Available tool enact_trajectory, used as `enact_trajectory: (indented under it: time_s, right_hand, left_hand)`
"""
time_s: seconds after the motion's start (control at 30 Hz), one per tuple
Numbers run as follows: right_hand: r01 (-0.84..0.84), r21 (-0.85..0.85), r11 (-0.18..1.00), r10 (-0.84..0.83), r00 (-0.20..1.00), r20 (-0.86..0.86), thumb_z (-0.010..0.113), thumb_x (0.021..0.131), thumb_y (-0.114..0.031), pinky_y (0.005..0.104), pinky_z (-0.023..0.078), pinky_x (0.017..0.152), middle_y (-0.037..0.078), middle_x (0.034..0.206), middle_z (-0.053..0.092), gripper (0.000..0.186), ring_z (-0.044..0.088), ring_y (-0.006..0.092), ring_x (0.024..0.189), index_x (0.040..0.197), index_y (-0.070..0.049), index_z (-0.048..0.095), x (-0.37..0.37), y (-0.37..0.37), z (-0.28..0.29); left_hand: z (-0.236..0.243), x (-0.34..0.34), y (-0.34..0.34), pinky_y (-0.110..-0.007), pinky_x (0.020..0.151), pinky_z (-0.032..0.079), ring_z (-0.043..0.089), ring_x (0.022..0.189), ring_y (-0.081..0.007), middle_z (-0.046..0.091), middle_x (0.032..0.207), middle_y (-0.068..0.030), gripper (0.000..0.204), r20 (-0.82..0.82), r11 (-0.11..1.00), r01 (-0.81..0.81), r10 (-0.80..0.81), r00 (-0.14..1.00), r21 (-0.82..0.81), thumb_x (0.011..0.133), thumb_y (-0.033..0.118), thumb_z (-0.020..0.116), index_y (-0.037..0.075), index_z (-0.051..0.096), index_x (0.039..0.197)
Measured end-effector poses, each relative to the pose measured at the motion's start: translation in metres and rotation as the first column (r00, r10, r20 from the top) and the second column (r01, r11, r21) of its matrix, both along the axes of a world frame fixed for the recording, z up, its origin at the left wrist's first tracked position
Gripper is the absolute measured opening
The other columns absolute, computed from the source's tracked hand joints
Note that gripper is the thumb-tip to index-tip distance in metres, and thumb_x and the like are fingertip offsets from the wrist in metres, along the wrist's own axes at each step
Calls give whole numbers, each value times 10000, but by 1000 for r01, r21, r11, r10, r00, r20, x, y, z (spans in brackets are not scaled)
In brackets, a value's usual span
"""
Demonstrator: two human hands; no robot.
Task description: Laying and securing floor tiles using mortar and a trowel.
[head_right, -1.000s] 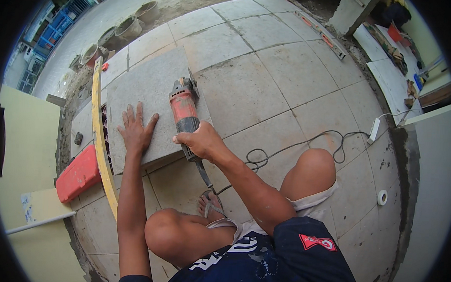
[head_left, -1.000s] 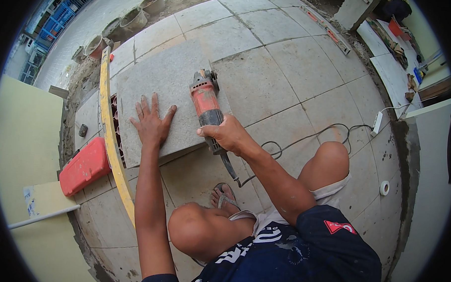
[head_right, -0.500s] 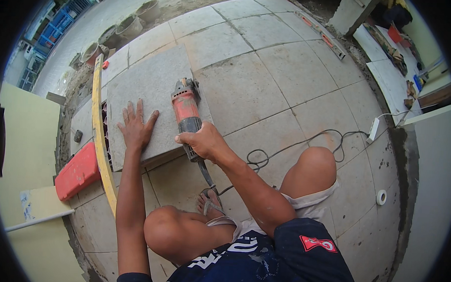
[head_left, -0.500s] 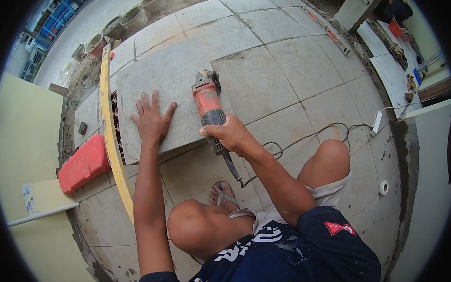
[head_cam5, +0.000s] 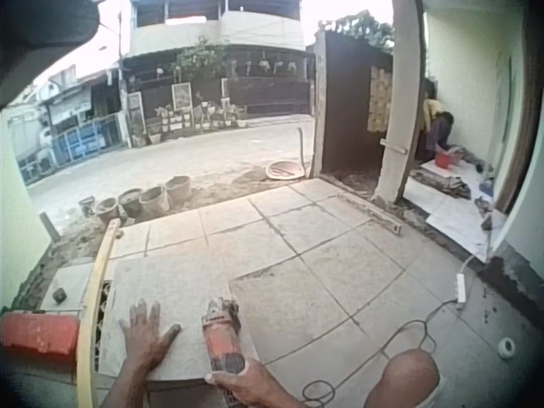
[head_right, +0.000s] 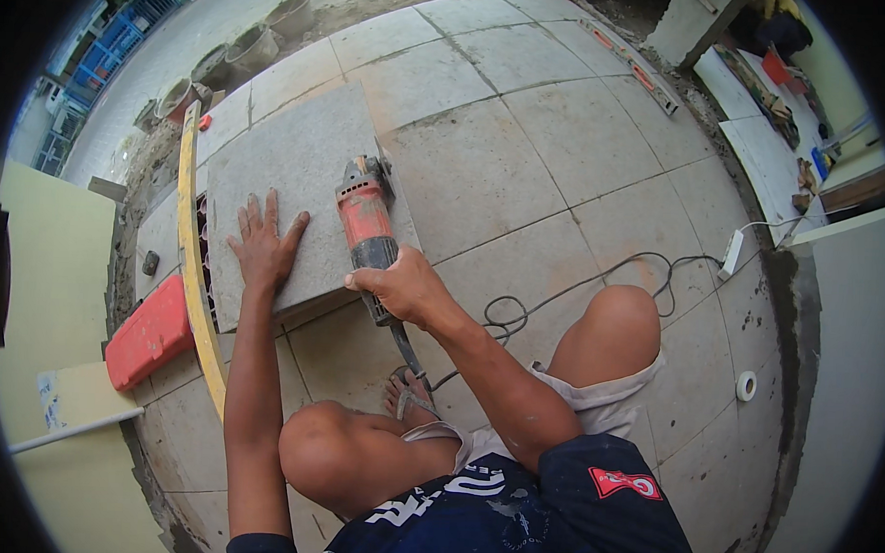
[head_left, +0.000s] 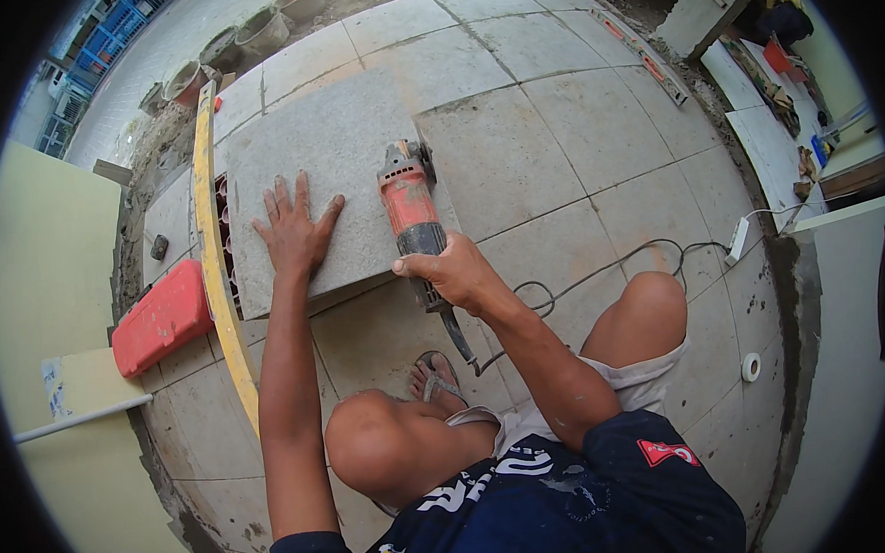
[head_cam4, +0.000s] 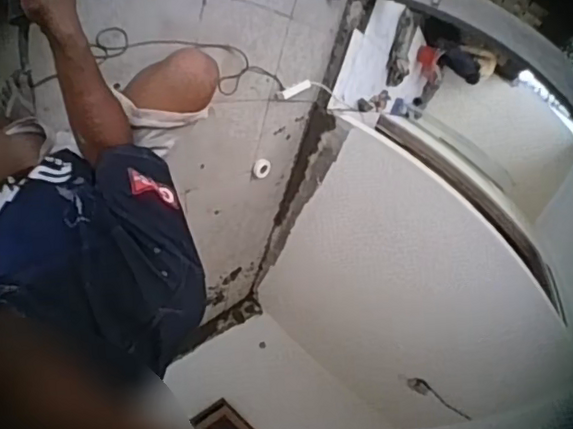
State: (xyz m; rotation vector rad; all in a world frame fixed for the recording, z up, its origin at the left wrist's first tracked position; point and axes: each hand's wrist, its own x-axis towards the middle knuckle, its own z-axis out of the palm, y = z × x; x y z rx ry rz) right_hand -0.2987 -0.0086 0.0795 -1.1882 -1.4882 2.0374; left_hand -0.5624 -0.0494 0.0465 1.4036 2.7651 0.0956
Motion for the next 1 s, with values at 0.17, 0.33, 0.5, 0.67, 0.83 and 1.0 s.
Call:
enact_trajectory:
  time_s: [0.17, 0.33, 0.5, 0.67, 0.83, 1.0]
  right_hand:
    - [8, -34, 999, -9, 999, -35, 791, 751, -256, 313, 432, 522, -15, 662, 554, 274, 491, 99, 569, 715, -83, 582, 2, -2, 2]
    - [-14, -34, 999, 13, 999, -32, 797, 774, -250, 299, 453, 518, -14, 689, 559, 270, 514, 95, 577, 780, -84, 585, 5, -5, -2]
    - [-14, -23, 1000, 14, 1000, -14, 793, 751, -304, 321, 446, 546, 2, 674, 562, 313, 507, 113, 588, 730, -78, 578, 9, -10, 2]
    - [-27, 8, 1000, 26, 999, 33, 795, 745, -321, 328, 465, 570, 21, 690, 572, 340, 521, 128, 605, 786, -62, 580, 13, -14, -1]
    - [-30, 9, 1000, 30, 999, 19, 794, 786, -249, 291, 474, 540, -4, 720, 571, 283, 535, 98, 591, 848, -73, 582, 16, -17, 6]
    - [-25, -8, 1000, 25, 1000, 7, 790, 787, -250, 293, 470, 566, -4, 732, 573, 286, 532, 98, 623, 866, -67, 585, 18, -19, 6]
  left_hand:
    - [-2, 0, 0, -673, 1202, 39, 97, 1567, -366, 166, 1692, -141, 937, 4, 1000, 0, 0, 1000, 0, 891, 801, 439, 248, 253, 1624]
    - [-3, -1, 0, -679, 1199, 40, 98, 1567, -364, 167, 1692, -142, 937, -10, 1000, 3, -3, 1000, 3, 891, 802, 438, 248, 254, 1624]
    - [-4, -3, 0, -680, 1198, 40, 96, 1567, -364, 166, 1692, -143, 934, -18, 1000, 3, -3, 1000, -7, 895, 801, 433, 246, 251, 1625]
    - [-5, -3, 0, -680, 1198, 43, 95, 1567, -368, 165, 1693, -142, 936, -20, 1000, 6, -6, 1000, -8, 895, 803, 430, 245, 252, 1625]
    - [-5, -3, 0, -677, 1199, 46, 97, 1567, -366, 165, 1693, -140, 938, -17, 1000, 3, -3, 1000, -10, 894, 808, 428, 250, 249, 1626]
    - [-5, -3, 0, -675, 1200, 47, 98, 1567, -363, 164, 1693, -140, 933, -19, 1000, 2, -2, 1000, -9, 894, 808, 426, 256, 249, 1625]
